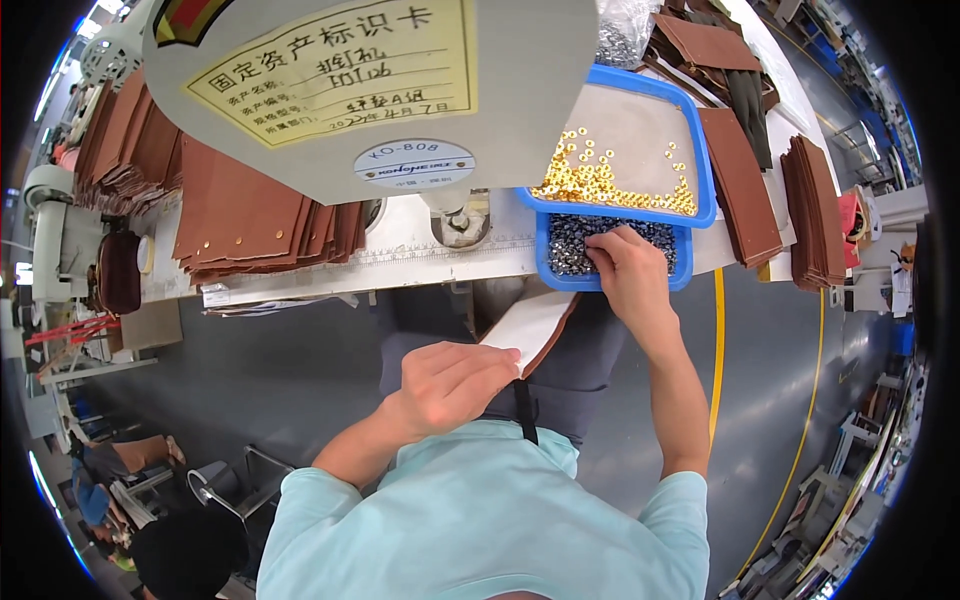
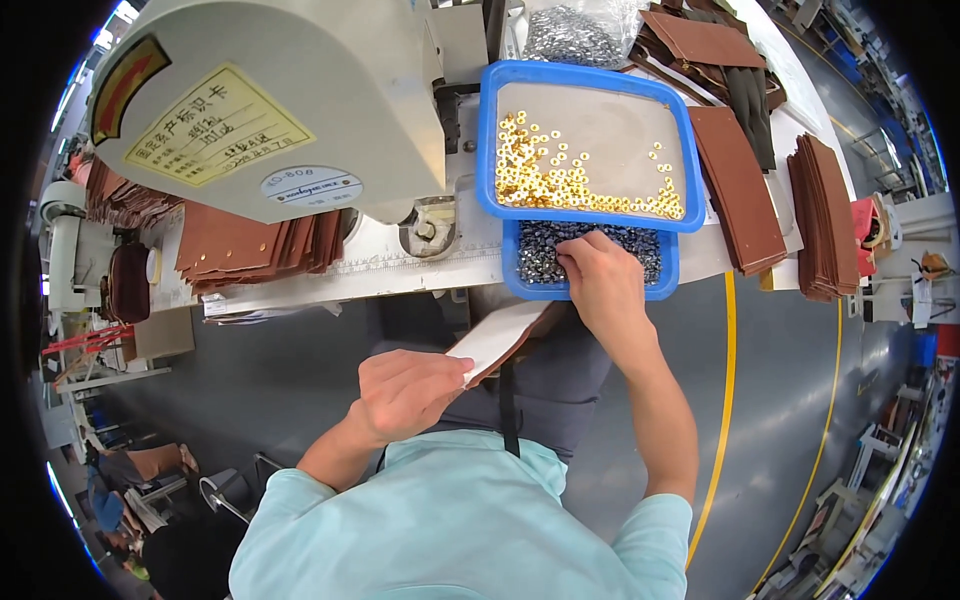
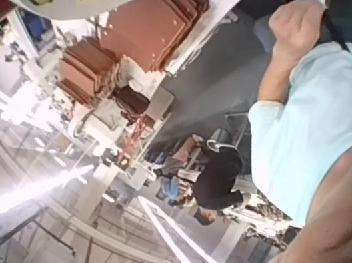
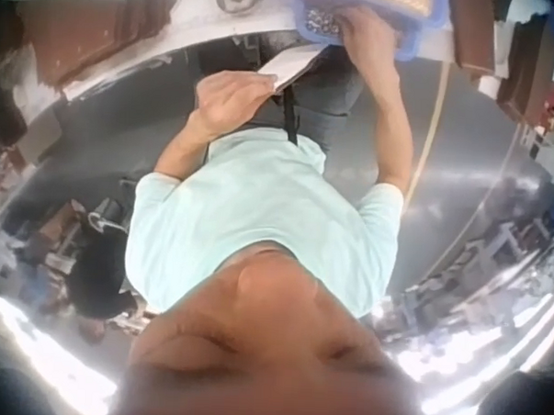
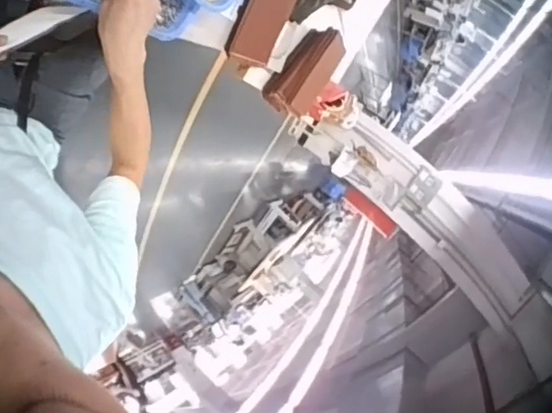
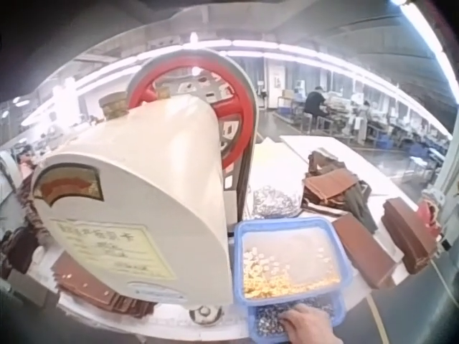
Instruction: The person is attaching metal studs to leather panels using a riveting or assembly machine in a factory setting.
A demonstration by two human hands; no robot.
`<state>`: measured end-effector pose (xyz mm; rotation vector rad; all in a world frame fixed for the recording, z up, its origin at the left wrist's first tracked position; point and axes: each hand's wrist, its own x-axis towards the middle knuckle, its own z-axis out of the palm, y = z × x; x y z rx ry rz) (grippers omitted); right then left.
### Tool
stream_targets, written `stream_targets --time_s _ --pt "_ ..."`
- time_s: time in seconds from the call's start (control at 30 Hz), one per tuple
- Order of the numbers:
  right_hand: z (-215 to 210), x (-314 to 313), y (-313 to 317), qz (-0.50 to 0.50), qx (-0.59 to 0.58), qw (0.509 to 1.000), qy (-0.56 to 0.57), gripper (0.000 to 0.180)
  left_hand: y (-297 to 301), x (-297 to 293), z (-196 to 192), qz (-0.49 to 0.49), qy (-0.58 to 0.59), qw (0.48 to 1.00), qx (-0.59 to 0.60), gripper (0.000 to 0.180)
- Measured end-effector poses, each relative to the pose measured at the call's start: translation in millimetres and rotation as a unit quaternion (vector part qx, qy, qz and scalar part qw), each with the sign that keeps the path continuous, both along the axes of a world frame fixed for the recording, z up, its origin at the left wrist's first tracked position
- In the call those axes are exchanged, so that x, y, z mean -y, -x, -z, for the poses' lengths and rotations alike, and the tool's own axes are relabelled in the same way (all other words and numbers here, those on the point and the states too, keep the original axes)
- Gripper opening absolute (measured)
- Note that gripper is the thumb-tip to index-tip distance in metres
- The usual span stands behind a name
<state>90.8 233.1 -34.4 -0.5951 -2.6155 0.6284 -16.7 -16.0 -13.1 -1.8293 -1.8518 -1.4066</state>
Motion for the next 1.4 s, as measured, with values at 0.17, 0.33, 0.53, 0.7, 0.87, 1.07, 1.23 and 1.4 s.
stream_targets --time_s 0.17,0.33,0.53,0.7,0.87,1.07,1.23,1.4 --pt "-10 15 -4 0.02 -0.081 0.996 0.028 0.01 2 6 -3 0.04 -0.021 0.998 -0.043 0.022" --pt "-43 41 -30 -0.056 -0.036 0.928 0.367 0.01 1 4 2 0.081 -0.031 0.994 -0.068 0.025" --pt "-55 52 -34 -0.182 0.115 0.688 0.693 0.014 -5 -3 -4 0.111 -0.058 0.99 -0.066 0.028" --pt "-46 58 -37 -0.199 0.127 0.605 0.761 0.015 -3 6 -3 0.169 -0.055 0.982 -0.067 0.026" --pt "-46 60 -36 -0.2 0.164 0.565 0.784 0.016 -7 10 -3 0.17 -0.061 0.981 -0.074 0.027" --pt "-41 61 -36 -0.181 0.219 0.537 0.795 0.015 -9 12 -2 0.179 -0.06 0.98 -0.064 0.024" --pt "-46 64 -39 -0.181 0.213 0.591 0.757 0.012 -10 15 2 0.174 -0.049 0.982 -0.054 0.02" --pt "-61 70 -45 -0.215 0.158 0.741 0.616 0.013 -8 14 1 0.144 -0.028 0.987 -0.061 0.02"
